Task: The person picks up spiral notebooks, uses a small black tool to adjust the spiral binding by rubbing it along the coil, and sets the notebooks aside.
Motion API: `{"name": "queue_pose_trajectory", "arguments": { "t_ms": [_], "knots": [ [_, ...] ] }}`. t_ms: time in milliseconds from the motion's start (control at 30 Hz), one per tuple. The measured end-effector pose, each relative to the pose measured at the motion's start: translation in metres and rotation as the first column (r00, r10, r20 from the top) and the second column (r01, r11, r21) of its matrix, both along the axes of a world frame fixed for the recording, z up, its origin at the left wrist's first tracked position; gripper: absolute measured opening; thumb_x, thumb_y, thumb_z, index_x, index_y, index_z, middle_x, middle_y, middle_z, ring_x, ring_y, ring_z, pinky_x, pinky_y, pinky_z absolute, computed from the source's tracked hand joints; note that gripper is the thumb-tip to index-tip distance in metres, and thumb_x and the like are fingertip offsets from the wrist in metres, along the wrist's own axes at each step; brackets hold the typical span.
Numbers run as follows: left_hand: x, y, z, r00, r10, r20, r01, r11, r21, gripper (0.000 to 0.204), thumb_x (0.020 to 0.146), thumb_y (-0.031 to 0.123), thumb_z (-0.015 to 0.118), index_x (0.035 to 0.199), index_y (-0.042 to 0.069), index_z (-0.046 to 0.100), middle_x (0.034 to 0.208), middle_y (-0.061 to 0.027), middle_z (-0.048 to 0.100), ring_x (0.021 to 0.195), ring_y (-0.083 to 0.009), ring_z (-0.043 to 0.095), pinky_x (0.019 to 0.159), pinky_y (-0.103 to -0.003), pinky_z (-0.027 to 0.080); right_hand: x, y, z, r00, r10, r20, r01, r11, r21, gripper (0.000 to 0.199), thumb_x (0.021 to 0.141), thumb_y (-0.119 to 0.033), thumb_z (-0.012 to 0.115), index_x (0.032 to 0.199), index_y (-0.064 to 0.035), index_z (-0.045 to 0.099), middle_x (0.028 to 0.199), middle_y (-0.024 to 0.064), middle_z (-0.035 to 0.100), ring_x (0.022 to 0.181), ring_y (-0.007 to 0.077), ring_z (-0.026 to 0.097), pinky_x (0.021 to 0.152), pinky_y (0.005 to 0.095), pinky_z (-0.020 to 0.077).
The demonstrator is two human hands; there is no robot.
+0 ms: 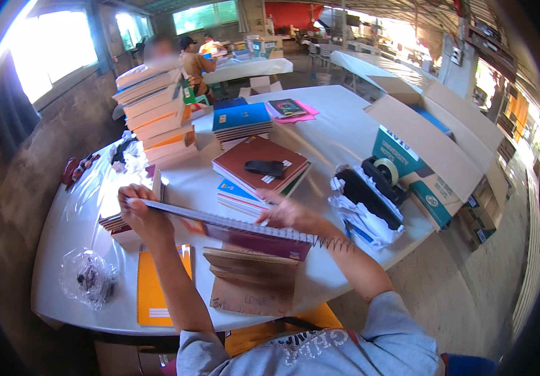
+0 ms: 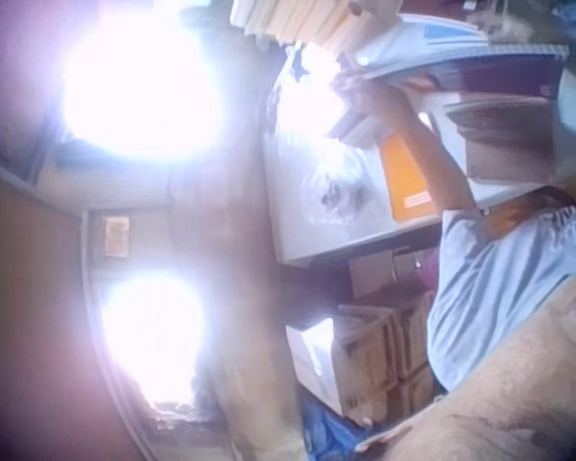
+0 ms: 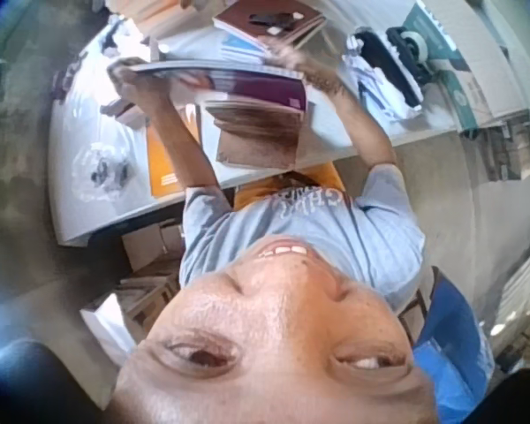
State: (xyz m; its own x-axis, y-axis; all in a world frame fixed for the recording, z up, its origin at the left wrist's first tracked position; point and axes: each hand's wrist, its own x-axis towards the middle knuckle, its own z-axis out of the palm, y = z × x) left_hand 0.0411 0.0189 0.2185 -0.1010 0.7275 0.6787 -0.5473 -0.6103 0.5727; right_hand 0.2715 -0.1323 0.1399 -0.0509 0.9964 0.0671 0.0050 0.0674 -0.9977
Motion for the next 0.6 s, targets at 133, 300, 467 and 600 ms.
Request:
{"name": "queue_pose_trajectory", "arguments": {
  "t_ms": [133,300,467,600],
  "knots": [
    [0.026,-0.004,0.043,0.953,-0.24,0.184,0.214,0.965,0.153,0.059,0.069,0.062,0.065,0.078,0.013,0.034,0.067,0.0035,0.031,0.06,-0.0067,0.031,0.055,-0.021,0.028,-0.054,-0.006,0.009,0.664,0.162,-0.73,-0.403,0.9,-0.167,0.046,0.092,-0.037,0.05,0.124,-0.004,0.043,0.108,0.0128,0.06,0.086,0.0161,0.064,0.074,0.0273,0.0546],
    [0.031,0.009,0.03,0.991,-0.131,-0.018,0.128,0.986,-0.105,0.031,0.087,0.035,0.059,0.096,0.005,0.057,0.085,-0.004,0.054,0.08,-0.0123,0.052,0.08,-0.028,0.045,-0.048,-0.004,0.014,0.755,-0.052,-0.654,0.18,0.975,0.131,0.046,0.084,-0.02,0.066,0.123,-0.0056,0.048,0.112,0.0078,0.058,0.092,0.0134,0.059,0.081,0.0283,0.0499],
    [0.028,-0.009,-0.017,0.903,-0.419,0.096,0.411,0.778,-0.476,0.023,0.09,0.018,0.055,0.106,0.002,0.059,0.103,-0.009,0.062,0.089,-0.0157,0.06,0.076,-0.027,0.051,-0.012,-0.04,0.029,0.848,-0.525,-0.071,0.505,0.76,0.409,0.046,0.081,-0.007,0.065,0.123,-0.0034,0.045,0.114,0.0078,0.056,0.105,0.0148,0.052,0.09,0.0275,0.0403],
    [0.021,-0.015,-0.044,0.847,-0.518,0.121,0.505,0.711,-0.489,0.024,0.088,0.024,0.056,0.098,0.003,0.061,0.089,-0.0065,0.066,0.071,-0.0131,0.063,0.06,-0.024,0.052,-0.023,-0.068,0.038,0.843,-0.535,0.059,0.454,0.765,0.457,0.04,0.082,-0.002,0.062,0.119,-0.0024,0.046,0.11,0.0078,0.058,0.103,0.0143,0.054,0.089,0.027,0.0404]
  ]
}}
